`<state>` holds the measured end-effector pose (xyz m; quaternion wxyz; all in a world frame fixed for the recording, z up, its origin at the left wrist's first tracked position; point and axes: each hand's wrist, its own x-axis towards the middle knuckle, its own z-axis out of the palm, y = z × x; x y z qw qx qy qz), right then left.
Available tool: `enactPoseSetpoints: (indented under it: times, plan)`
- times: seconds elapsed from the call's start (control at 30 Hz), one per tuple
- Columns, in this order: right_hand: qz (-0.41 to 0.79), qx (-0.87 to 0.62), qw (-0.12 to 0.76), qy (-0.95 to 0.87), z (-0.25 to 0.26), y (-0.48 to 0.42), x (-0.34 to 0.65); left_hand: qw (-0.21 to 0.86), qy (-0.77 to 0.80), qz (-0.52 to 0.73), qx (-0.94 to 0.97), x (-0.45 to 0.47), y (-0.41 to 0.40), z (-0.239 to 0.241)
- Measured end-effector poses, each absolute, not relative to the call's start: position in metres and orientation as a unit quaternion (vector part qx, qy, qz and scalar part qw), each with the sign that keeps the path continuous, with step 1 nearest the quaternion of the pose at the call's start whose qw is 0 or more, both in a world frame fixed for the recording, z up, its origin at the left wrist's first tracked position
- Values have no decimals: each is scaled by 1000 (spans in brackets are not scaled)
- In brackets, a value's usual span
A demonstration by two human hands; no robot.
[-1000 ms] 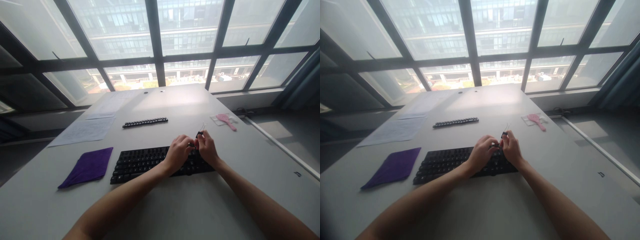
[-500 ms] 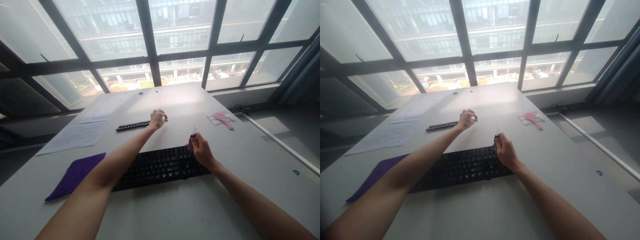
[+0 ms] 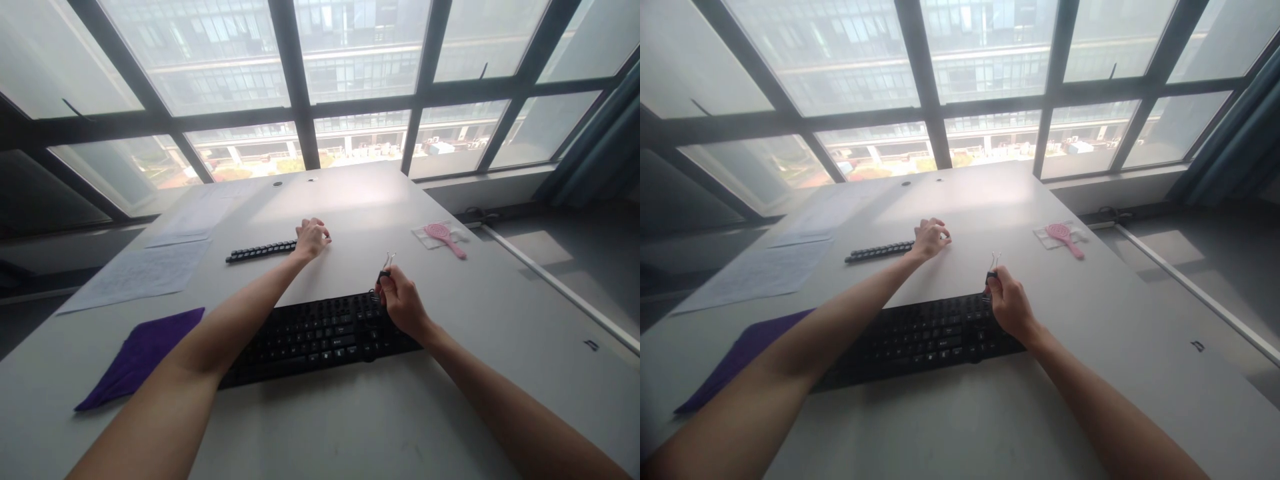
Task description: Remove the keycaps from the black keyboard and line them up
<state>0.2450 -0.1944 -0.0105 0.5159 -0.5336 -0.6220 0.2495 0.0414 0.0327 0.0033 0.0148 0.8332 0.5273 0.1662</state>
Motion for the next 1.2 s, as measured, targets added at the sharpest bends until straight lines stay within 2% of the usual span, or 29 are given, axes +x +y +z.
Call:
enactPoseSetpoints:
  times: [0.43, 1.2]
  plan:
    - [255, -529, 516, -624, -11, -194, 245, 19, 452, 90, 887, 41, 47, 21]
    - [255, -528, 510, -629, -9, -195, 246, 36, 467, 50, 882, 33, 58, 19]
